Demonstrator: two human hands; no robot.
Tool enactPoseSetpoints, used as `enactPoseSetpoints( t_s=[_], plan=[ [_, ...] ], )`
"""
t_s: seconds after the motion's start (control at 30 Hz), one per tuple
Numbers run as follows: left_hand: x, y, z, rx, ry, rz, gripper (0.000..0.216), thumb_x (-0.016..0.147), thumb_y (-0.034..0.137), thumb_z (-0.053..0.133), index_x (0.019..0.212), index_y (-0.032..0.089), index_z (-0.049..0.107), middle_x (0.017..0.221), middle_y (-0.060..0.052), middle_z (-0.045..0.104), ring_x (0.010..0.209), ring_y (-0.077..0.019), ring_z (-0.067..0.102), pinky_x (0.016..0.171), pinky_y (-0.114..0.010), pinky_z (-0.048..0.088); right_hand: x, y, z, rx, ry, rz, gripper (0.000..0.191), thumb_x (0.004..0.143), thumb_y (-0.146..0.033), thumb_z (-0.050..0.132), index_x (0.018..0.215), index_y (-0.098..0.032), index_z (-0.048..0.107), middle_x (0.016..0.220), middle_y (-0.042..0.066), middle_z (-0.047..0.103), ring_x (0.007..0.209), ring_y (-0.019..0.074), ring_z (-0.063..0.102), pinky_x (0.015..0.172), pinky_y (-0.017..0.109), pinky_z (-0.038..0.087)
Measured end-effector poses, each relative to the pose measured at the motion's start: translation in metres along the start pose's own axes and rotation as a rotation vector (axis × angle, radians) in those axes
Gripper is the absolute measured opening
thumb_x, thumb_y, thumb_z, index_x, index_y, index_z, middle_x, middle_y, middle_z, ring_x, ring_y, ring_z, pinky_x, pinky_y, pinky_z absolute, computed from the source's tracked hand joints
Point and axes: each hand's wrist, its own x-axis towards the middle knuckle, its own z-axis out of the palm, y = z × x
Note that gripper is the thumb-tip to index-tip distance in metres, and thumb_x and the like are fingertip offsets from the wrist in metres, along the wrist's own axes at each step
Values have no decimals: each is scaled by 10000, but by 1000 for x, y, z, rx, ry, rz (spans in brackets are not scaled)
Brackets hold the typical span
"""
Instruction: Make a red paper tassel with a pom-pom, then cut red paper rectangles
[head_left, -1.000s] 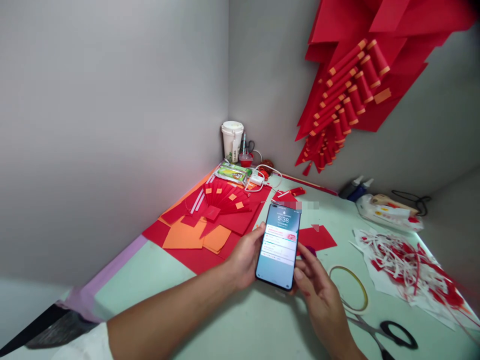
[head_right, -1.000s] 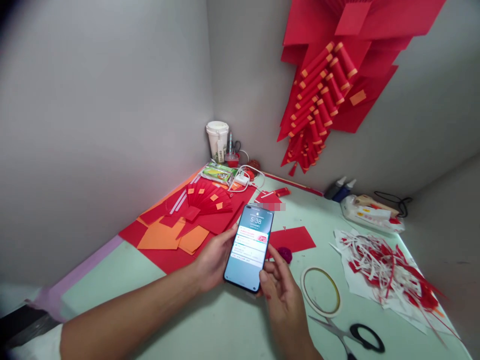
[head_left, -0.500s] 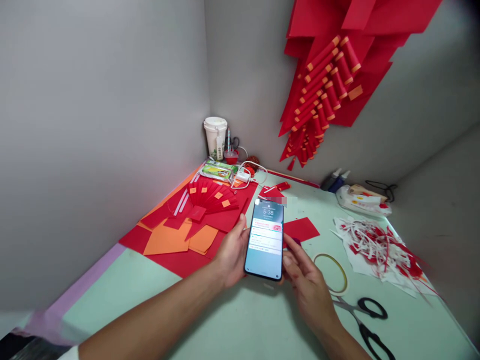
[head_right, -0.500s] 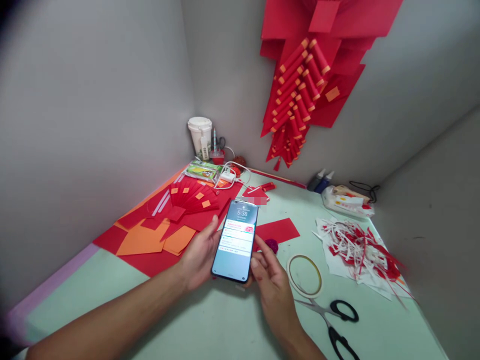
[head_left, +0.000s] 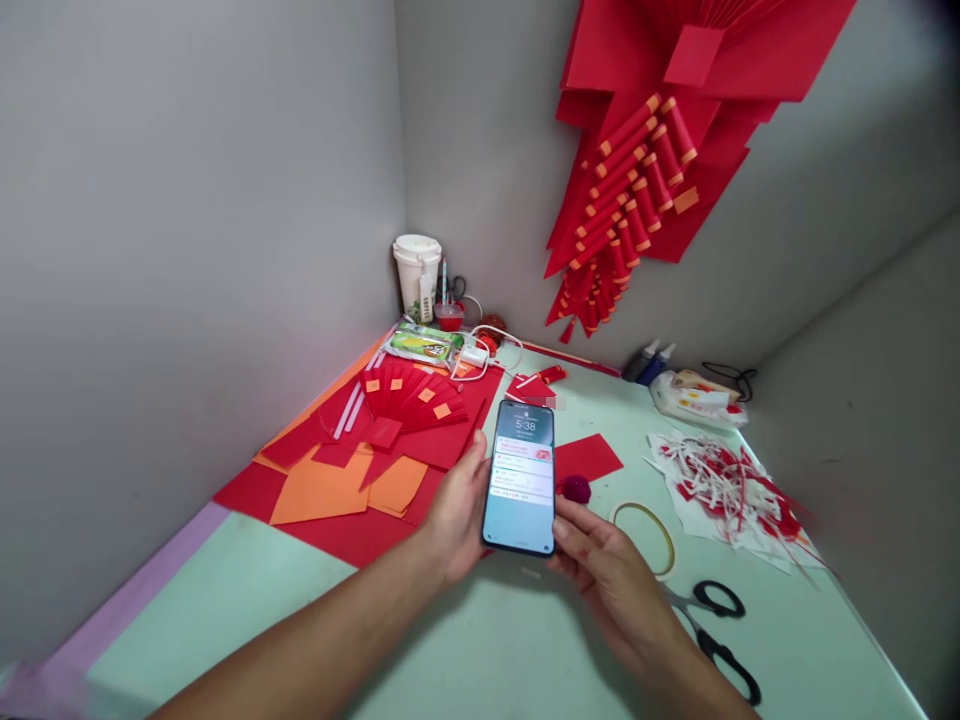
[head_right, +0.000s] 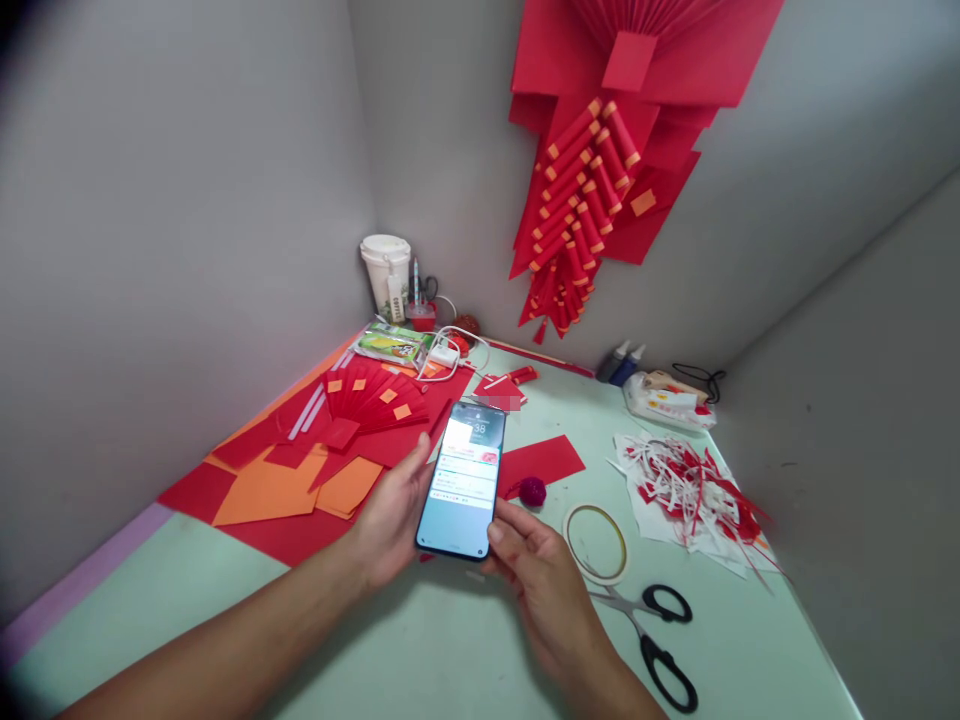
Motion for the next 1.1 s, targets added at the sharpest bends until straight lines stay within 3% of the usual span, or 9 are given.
enactPoseSetpoints(
  t_s=[0.33,0.47,0.63,0.73,0.8,1.1],
  plan=[
    [0,5,-2,45,-17,78,623,904,597,356,1186,105,615,1197,-152,648,1154,-279,553,964,-356,401,16,-19,-19,54,37,21,357,742,-270,779,1088,-194,724,1022,59,741,761,143,659,662,225,540],
    [-1,11,-7,81,109,156,565,895,542,447,1164,76,618,1221,-176,629,1123,-260,561,924,-326,412,47,-44,-55,-36,171,-66,334,706,-255,801,1025,-185,734,996,52,746,748,141,665,639,215,554],
    [-4,14,-7,107,120,192,558,885,560,462,1082,77,660,1173,-178,653,1037,-239,595,859,-307,437,105,-74,-114,-98,328,-57,156,767,-137,731,921,-146,704,904,39,715,655,106,634,590,197,542],
    [-4,17,-7,111,148,188,510,887,524,485,1054,81,672,1150,-173,664,986,-222,608,824,-295,446,134,-80,-139,-141,398,-22,211,915,-252,594,1096,-146,613,1069,62,650,840,165,651,716,332,560],
    [-3,18,-8,114,169,183,472,891,491,495,1038,82,679,1132,-169,670,956,-212,612,804,-288,449,147,-80,-148,-166,402,8,275,931,-289,570,1174,-161,575,1160,78,614,943,204,638,783,397,549],
    [2,19,-10,134,222,151,350,873,403,549,936,99,712,985,-122,683,826,-166,594,760,-265,449,176,-76,-164,-320,396,40,308,925,-293,579,1204,-164,562,1201,86,597,991,221,626,821,423,536]
  ],
)
